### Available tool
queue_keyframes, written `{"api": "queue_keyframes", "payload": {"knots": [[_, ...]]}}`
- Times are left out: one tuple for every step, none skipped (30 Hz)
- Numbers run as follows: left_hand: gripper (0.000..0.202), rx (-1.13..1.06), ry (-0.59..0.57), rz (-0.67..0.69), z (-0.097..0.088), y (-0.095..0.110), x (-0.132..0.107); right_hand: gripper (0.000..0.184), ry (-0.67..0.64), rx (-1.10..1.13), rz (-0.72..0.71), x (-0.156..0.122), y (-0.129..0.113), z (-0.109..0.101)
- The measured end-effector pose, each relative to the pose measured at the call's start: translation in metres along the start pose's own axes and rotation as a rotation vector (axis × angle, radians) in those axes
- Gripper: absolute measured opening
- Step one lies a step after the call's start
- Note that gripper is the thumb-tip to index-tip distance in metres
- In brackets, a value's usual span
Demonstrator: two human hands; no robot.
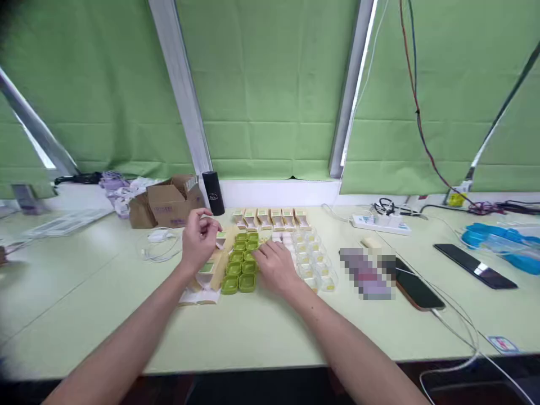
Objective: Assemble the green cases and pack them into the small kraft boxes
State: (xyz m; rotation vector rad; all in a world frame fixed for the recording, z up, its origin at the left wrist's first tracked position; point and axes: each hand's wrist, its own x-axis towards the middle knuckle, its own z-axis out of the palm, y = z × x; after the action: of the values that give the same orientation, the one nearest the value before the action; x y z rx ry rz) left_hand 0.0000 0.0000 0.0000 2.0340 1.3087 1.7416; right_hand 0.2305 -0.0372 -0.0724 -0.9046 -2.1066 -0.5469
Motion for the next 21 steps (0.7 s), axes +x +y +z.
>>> {"api": "queue_keyframes", "payload": {"knots": [[0.019,0.04,-0.003,0.016,0.001,-0.001,-0.006,0.018,-0.024,0.013,0.012,-0.001,-0.001,-0.001],[0.018,0.075,-0.006,0.039,0.003,-0.002,-0.011,0.016,-0.046,0.025,0.023,-0.003,-0.002,-0.003],[0.017,0.116,-0.01,0.072,0.004,-0.003,-0.017,0.013,-0.067,0.035,0.033,-0.004,-0.003,-0.004],[0.016,0.174,-0.01,0.118,0.005,-0.005,-0.022,0.011,-0.087,0.044,0.041,-0.005,-0.003,-0.005],[0.014,0.245,-0.009,0.183,0.005,-0.007,-0.028,0.008,-0.104,0.053,0.05,-0.006,-0.004,-0.006],[0.012,0.309,-0.019,0.26,0.005,-0.008,-0.032,0.007,-0.12,0.059,0.056,-0.006,-0.004,-0.007],[0.011,0.354,-0.022,0.334,0.005,-0.01,-0.036,0.005,-0.134,0.064,0.06,-0.007,-0.004,-0.008],[0.01,0.383,-0.02,0.394,0.005,-0.011,-0.039,0.005,-0.148,0.067,0.064,-0.007,-0.004,-0.008],[0.009,0.398,-0.014,0.439,0.004,-0.011,-0.04,0.004,-0.162,0.07,0.066,-0.007,-0.004,-0.009],[0.009,0.403,-0.002,0.469,0.004,-0.012,-0.041,0.004,-0.175,0.073,0.069,-0.007,-0.003,-0.01],[0.009,0.404,0.011,0.485,0.003,-0.012,-0.041,0.004,-0.186,0.076,0.072,-0.007,-0.003,-0.01],[0.008,0.404,0.022,0.495,0.002,-0.012,-0.041,0.004,-0.197,0.082,0.074,-0.007,-0.002,-0.011],[0.008,0.406,0.029,0.501,0.002,-0.012,-0.04,0.003,-0.206,0.088,0.076,-0.007,-0.002,-0.012],[0.007,0.409,0.031,0.505,0.001,-0.012,-0.04,0.003,-0.214,0.096,0.076,-0.007,-0.001,-0.013],[0.007,0.413,0.03,0.509,0.001,-0.013,-0.039,0.003,-0.221,0.106,0.073,-0.007,-0.001,-0.015],[0.007,0.417,0.026,0.512,0.001,-0.013,-0.039,0.004,-0.226,0.118,0.072,-0.007,0.0,-0.016],[0.007,0.419,0.022,0.513,0.0,-0.014,-0.04,0.004,-0.236,0.132,0.067,-0.007,0.0,-0.018],[0.007,0.417,0.017,0.511,0.0,-0.015,-0.04,0.005,-0.245,0.148,0.061,-0.007,0.0,-0.019],[0.006,0.411,0.012,0.506,0.0,-0.015,-0.041,0.005,-0.26,0.168,0.055,-0.007,-0.001,-0.021],[0.006,0.403,0.007,0.5,0.0,-0.016,-0.041,0.006,-0.282,0.188,0.047,-0.007,-0.002,-0.022],[0.007,0.395,0.001,0.495,0.0,-0.016,-0.042,0.007,-0.307,0.211,0.033,-0.007,-0.003,-0.023]]}}
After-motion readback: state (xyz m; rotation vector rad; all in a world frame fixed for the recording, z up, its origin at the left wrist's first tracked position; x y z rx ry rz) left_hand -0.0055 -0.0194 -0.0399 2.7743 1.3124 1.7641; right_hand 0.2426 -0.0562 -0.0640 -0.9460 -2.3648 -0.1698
